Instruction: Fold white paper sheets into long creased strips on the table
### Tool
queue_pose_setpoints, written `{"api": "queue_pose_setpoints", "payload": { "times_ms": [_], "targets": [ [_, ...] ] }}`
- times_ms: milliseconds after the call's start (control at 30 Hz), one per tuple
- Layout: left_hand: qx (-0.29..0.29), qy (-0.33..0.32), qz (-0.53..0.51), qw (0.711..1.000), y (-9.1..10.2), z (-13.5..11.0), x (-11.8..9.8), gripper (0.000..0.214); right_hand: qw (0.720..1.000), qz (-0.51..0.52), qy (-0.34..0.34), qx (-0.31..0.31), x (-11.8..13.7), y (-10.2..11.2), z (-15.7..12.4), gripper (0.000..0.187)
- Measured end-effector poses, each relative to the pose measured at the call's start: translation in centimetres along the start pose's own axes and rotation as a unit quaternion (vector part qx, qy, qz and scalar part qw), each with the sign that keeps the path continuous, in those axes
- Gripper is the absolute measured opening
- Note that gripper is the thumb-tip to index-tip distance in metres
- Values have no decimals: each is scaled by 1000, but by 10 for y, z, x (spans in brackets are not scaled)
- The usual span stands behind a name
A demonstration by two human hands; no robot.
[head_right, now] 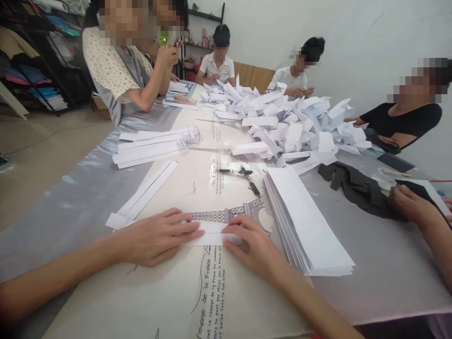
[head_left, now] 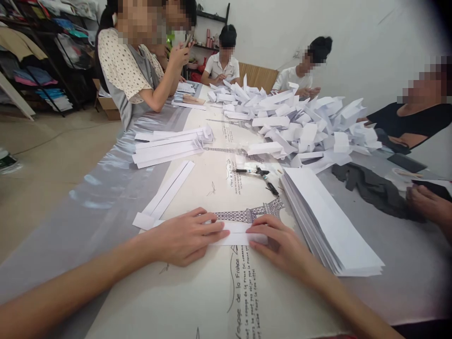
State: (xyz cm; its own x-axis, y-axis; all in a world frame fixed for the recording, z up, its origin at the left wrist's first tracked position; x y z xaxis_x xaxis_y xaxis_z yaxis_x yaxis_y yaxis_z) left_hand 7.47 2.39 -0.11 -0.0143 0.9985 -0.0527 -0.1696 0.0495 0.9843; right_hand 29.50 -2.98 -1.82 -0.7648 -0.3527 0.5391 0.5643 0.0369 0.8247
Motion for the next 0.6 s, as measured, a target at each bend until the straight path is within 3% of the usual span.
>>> {"api": "queue_pose_setpoints", "payload": {
  "times_ms": [233, 367, 600],
  "targets": [
    [-101, 33, -83, 991, -8, 16, 1, 23, 997, 23, -74, 23, -8, 8, 4, 12],
    [-88, 58, -118, 987, -17, 20, 6, 24, 995, 26, -95, 32, -13, 9, 0, 14],
    [-73, 35, -78, 994, -15, 20, 3, 29, 991, 16, -121, 51, -16, 7, 3, 17]
  ]
}}
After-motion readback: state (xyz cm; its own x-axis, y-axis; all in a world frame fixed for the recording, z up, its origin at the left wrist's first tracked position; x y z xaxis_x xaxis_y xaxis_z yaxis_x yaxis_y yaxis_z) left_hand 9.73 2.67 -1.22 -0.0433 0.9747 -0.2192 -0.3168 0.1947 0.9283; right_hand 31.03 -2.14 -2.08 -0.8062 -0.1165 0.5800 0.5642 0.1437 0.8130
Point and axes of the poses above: each hand's wrist, its own z-axis towards the middle knuckle, its own y-axis out of the back of the hand, x = y × z, the point moved 6 cm from there along z, towards the middle knuckle, and after that the axes turned 2 degrees about x, right-handed, at the moved point
